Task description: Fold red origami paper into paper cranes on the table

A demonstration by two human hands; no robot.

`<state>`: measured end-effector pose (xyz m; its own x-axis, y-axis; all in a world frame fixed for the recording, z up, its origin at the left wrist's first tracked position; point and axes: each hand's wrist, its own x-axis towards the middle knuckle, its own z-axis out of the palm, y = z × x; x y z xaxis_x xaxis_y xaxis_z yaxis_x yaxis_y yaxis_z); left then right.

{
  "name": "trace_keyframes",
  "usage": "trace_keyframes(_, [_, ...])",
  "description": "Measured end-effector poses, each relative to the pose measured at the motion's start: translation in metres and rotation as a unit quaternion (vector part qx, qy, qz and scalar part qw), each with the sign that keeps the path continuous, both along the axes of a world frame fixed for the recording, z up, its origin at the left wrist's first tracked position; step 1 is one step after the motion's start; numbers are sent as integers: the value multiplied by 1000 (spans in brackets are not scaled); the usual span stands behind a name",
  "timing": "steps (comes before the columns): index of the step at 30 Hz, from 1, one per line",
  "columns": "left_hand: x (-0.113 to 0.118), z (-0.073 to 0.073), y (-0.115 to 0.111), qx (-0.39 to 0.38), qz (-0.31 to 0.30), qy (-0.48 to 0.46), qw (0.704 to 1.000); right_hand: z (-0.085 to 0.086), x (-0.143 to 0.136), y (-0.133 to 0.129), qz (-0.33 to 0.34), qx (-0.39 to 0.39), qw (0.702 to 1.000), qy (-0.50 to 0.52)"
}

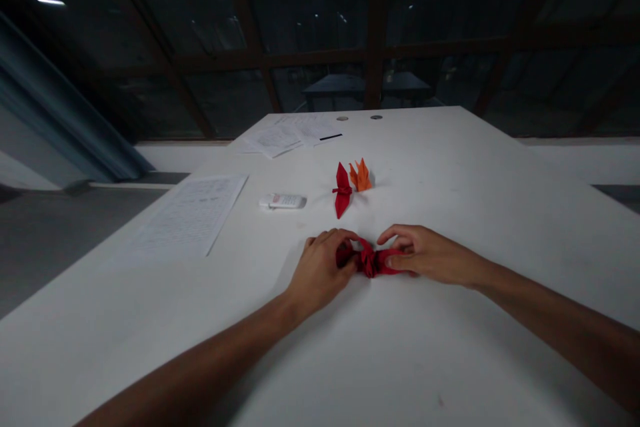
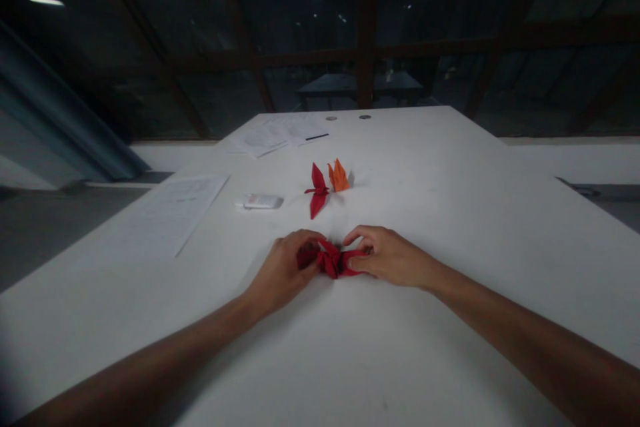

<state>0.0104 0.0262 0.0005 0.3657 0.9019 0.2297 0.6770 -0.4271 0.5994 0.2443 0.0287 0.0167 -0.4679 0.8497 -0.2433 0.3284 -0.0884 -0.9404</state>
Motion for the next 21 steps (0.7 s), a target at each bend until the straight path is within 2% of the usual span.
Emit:
trace_keyframes(4, [0,-1,1,8,3,12,1000,0,-1,-2,2,-4,1000,2])
trace_keyframes(9, [-1,1,-1,-42,-6,-56,998,0,-2,0,-28,25,999,-13])
trace_keyframes(12, [-3,2,-2,-69,22,-114,991,4,7,8,-105,82,991,-7])
trace_keyframes(16, [-6,1,2,-83,56,-222,970,11,24,23,-218,97,971,25])
trace_keyframes(21, [-8,0,7,-90,70,-299,947,15,36,27,-270,157,950,25])
